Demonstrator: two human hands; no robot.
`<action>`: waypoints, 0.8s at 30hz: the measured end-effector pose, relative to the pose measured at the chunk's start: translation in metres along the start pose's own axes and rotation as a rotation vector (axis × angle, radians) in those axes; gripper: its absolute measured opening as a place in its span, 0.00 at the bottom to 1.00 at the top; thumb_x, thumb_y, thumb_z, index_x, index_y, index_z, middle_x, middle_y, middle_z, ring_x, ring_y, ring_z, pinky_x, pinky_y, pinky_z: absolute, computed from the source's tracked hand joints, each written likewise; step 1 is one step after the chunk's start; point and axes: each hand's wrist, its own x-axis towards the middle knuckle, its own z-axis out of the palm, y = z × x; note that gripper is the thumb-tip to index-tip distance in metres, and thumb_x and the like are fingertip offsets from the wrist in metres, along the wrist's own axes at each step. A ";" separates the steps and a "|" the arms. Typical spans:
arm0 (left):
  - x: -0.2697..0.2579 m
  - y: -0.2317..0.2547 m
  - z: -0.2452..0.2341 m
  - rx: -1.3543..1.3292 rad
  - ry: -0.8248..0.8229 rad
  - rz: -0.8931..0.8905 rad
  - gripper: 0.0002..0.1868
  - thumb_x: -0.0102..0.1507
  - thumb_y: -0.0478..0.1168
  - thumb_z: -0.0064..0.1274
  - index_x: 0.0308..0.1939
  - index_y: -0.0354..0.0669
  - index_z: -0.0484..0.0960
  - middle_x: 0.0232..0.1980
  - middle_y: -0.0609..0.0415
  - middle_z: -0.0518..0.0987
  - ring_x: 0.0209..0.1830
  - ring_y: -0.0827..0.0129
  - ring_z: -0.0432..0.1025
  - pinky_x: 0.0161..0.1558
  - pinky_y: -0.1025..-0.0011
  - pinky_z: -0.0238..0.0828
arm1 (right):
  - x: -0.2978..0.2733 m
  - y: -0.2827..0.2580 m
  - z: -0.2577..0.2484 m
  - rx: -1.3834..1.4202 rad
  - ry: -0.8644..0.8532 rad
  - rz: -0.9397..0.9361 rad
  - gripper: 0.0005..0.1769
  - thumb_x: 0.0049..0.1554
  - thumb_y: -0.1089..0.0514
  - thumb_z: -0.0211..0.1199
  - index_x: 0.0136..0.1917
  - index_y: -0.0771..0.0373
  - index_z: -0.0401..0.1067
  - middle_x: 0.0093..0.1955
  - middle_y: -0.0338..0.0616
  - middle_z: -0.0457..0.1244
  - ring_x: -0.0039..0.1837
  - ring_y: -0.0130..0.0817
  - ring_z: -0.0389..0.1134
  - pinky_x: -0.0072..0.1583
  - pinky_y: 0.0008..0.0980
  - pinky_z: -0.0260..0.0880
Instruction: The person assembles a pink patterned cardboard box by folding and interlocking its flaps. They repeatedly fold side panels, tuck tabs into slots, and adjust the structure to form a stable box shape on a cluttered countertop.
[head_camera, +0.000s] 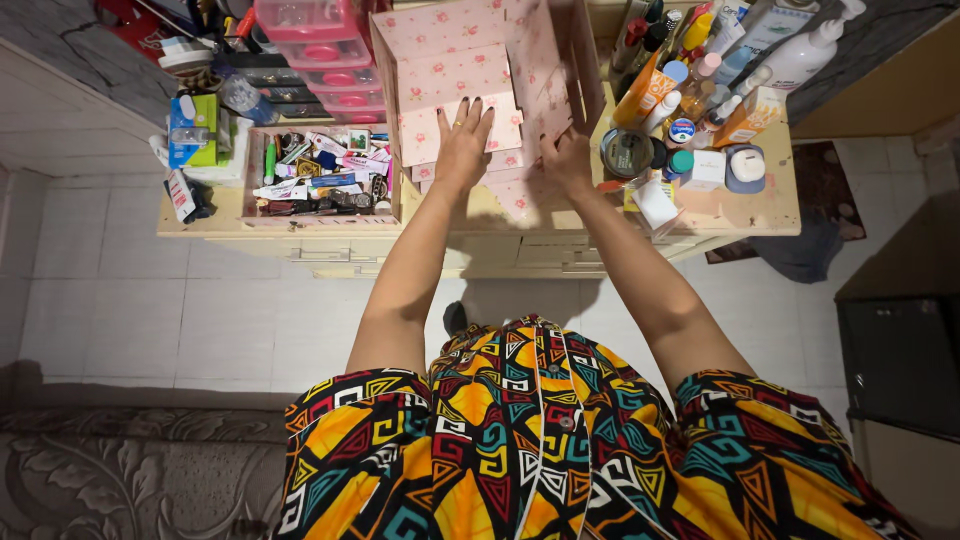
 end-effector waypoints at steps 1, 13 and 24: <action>0.000 0.000 -0.001 -0.009 0.001 -0.001 0.45 0.50 0.36 0.70 0.71 0.41 0.68 0.77 0.41 0.62 0.79 0.47 0.52 0.72 0.32 0.41 | 0.002 0.002 0.002 -0.067 0.031 -0.085 0.11 0.59 0.60 0.58 0.47 0.73 0.73 0.33 0.53 0.69 0.35 0.42 0.74 0.38 0.38 0.74; 0.002 0.003 -0.005 -0.078 -0.016 -0.045 0.45 0.50 0.35 0.70 0.70 0.42 0.69 0.77 0.43 0.62 0.79 0.49 0.51 0.74 0.34 0.39 | 0.010 -0.002 0.014 -0.108 -0.022 -0.025 0.11 0.60 0.60 0.54 0.49 0.72 0.72 0.30 0.54 0.68 0.34 0.43 0.75 0.38 0.38 0.76; 0.004 0.003 -0.010 -0.086 -0.020 -0.039 0.43 0.50 0.34 0.69 0.69 0.40 0.70 0.75 0.40 0.63 0.78 0.46 0.53 0.73 0.33 0.40 | 0.014 0.003 0.019 -0.278 0.004 -0.262 0.12 0.56 0.62 0.57 0.51 0.72 0.72 0.34 0.65 0.65 0.39 0.62 0.70 0.39 0.52 0.70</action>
